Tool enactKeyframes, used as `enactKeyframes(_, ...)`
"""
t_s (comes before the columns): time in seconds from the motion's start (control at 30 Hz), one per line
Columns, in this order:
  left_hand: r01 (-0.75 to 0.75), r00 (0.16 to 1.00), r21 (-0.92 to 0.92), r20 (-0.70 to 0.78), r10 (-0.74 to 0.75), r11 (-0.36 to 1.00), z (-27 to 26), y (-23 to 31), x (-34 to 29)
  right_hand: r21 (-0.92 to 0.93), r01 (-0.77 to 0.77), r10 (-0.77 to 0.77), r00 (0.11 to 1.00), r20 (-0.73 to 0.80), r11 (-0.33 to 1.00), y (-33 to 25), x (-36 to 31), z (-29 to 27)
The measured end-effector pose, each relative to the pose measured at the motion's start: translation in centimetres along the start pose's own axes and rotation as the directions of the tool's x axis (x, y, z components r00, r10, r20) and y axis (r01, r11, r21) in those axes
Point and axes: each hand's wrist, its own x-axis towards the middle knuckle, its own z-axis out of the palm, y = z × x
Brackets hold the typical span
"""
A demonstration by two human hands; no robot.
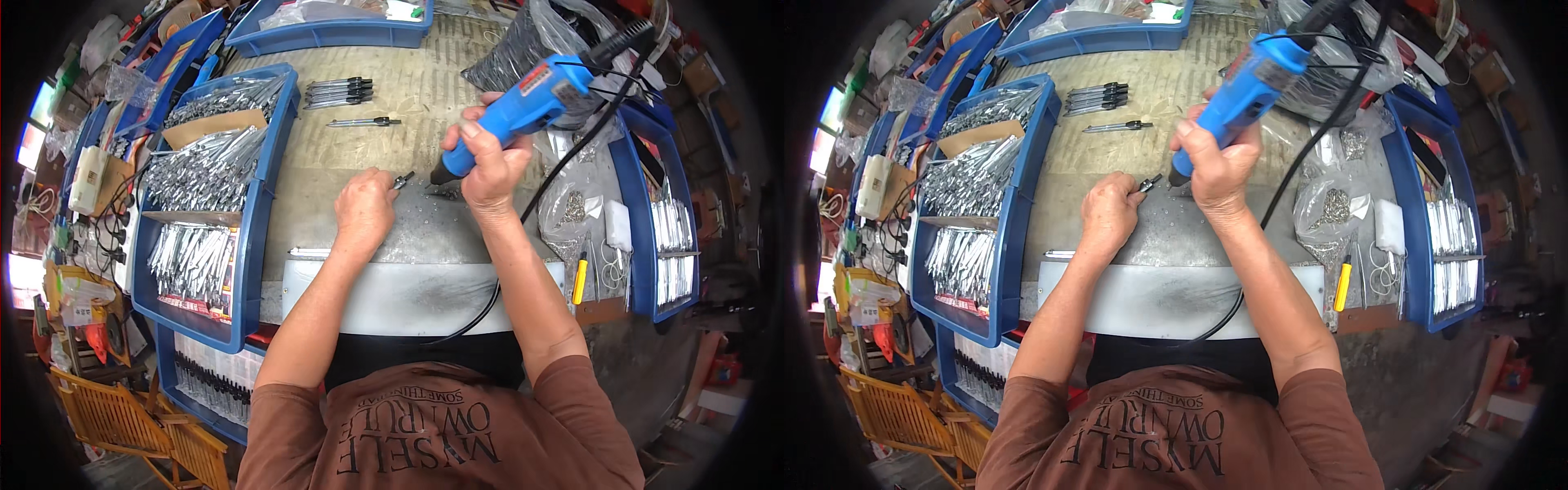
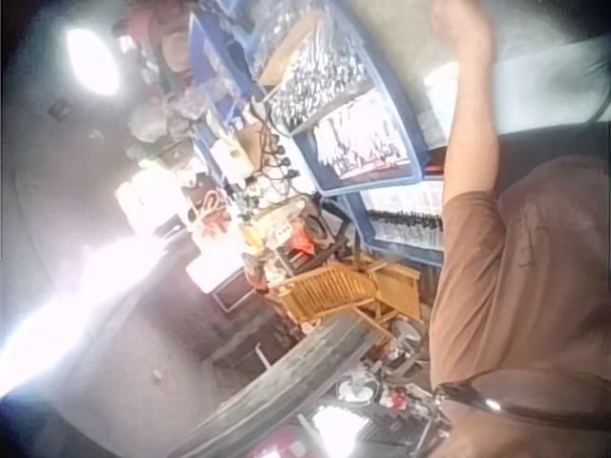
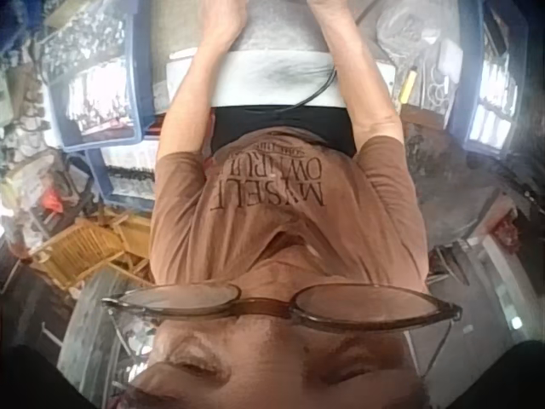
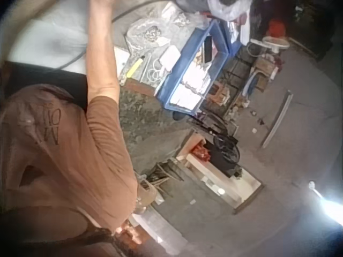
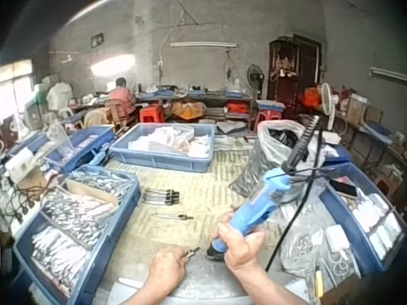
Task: The person assembles small metal components by attaching pieces together using an electric screwdriver, then places the completed parts into a storage tray by hand.
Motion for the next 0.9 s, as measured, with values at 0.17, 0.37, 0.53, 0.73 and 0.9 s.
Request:
enactKeyframes(0.17, 0.027, 0.998, -0.012, 0.056, -0.026, 1.0, -0.3, 0.1, 0.0, -0.014, -0.003, 0.004, 0.992, 0.124, 1.0, 1.9, -0.3, 1.8)
enactKeyframes(0.37, 0.01, 1.0, -0.021, 0.016, -0.01, 1.0, 0.1, -0.1, -0.1, -0.02, -0.064, 0.066, 0.986, 0.152, 0.998, 2.8, -0.3, 2.5)
enactKeyframes(0.53, 0.008, 1.0, -0.005, 0.026, -0.007, 1.0, -0.1, 0.0, 0.0, -0.033, -0.055, 0.06, 0.986, 0.158, 0.998, 3.0, -0.2, 2.5)
enactKeyframes(0.73, 0.011, 0.999, -0.019, 0.05, -0.01, 1.0, -0.1, 0.0, -0.1, -0.037, -0.059, 0.064, 0.985, 0.161, 0.998, 3.1, 0.0, 2.3)
enactKeyframes(0.9, 0.024, 0.998, -0.019, 0.061, -0.023, 1.0, -0.1, 0.1, -0.1, -0.032, -0.062, 0.067, 0.985, 0.161, 0.998, 2.9, -0.1, 2.4)
